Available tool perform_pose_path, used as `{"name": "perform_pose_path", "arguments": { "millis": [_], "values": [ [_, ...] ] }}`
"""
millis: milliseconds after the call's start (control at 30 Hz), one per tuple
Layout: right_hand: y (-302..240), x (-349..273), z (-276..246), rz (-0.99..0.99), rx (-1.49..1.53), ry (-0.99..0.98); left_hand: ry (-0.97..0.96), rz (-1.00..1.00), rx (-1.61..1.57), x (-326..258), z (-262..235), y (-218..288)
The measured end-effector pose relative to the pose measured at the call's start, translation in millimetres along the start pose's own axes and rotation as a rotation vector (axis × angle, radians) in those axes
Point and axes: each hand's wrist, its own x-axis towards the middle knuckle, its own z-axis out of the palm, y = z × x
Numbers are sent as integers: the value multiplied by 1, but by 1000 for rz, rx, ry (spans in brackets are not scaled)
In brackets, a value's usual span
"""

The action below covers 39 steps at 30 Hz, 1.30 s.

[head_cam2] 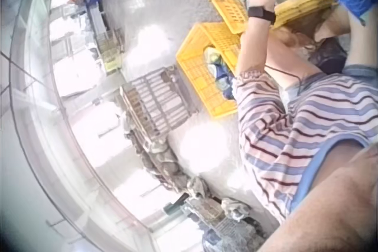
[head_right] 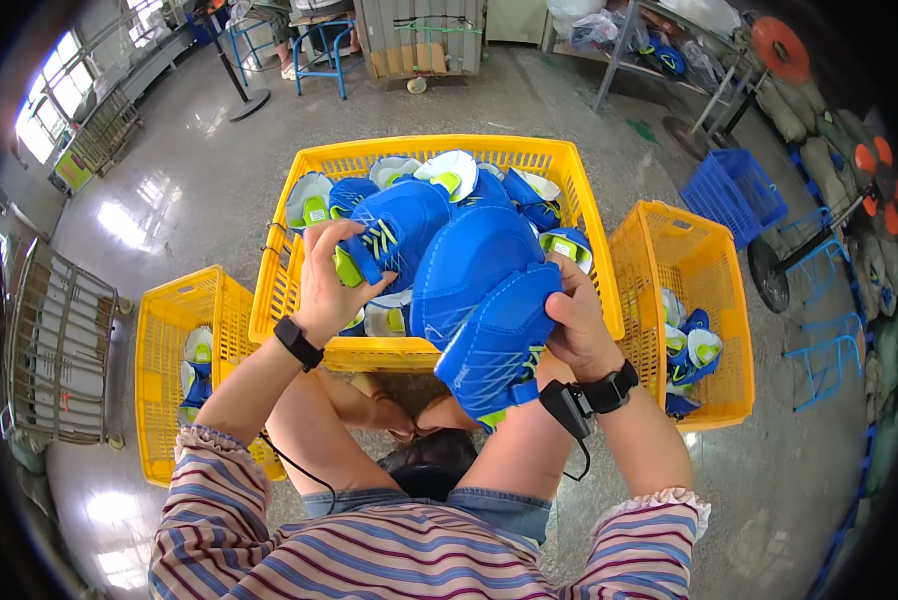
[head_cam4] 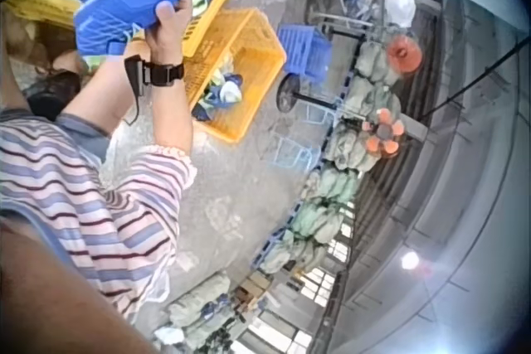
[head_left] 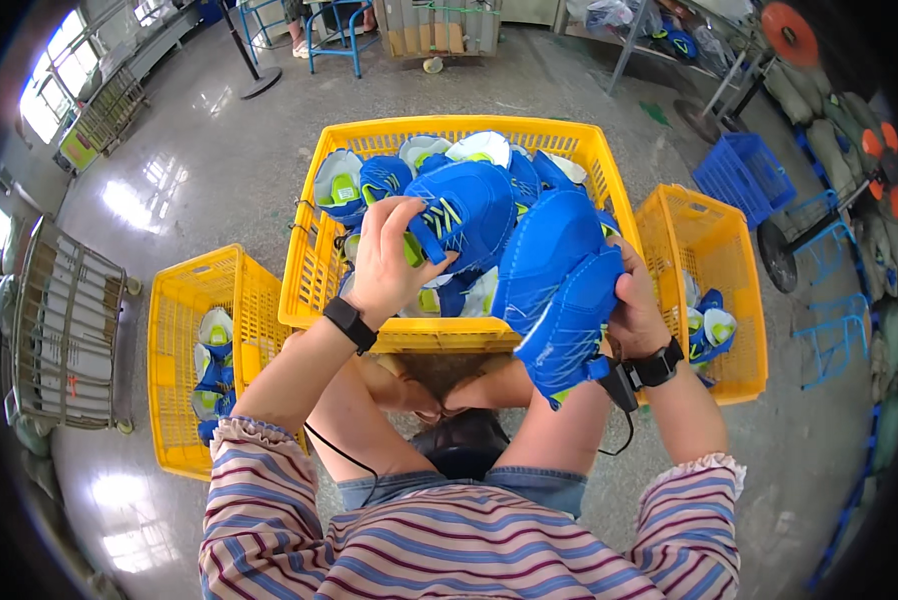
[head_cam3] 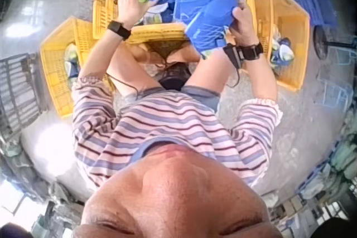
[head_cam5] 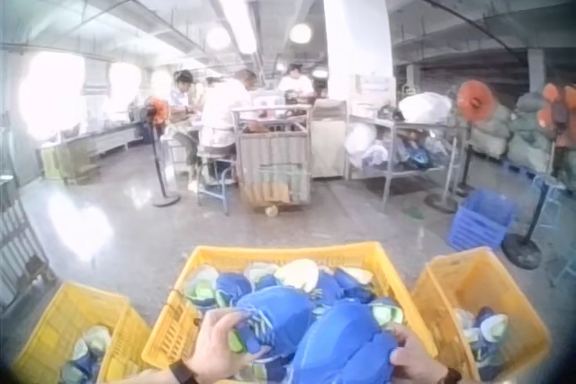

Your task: The person sits on a low stool and sorts blue and green shoes from a central yellow crate into two adjacent yellow crates. They pick up pairs of shoes, briefly inspect them, and place them into the left or right crate, continuing this process until the central crate is empty.

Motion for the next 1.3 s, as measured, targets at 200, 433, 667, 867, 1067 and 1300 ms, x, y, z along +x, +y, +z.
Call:
{"name": "perform_pose_path", "arguments": {
  "millis": [200, 433, 667, 867, 1067, 1300],
  "values": [
    [-43, -31, -81, -161, -404, 312, 55, 88, 176, -14, -27, -29],
    [-209, -165, -307, -143, -1480, 989, -136, -461, 1039, -100, -213, -150],
    [-83, 23, -191, 6, -1600, 249, -664, -264, 430, -71, -97, -157],
    [74, 101, -29, 84, -1957, -885, -1069, 287, 433, -76, 67, -127],
    [70, 117, -23, 89, -1543, -485, -602, -1015, -777, -16, 51, -158],
    [88, 154, -24, 435, -2002, -864, -317, -1193, -1137, -34, 10, -140]
  ]
}}
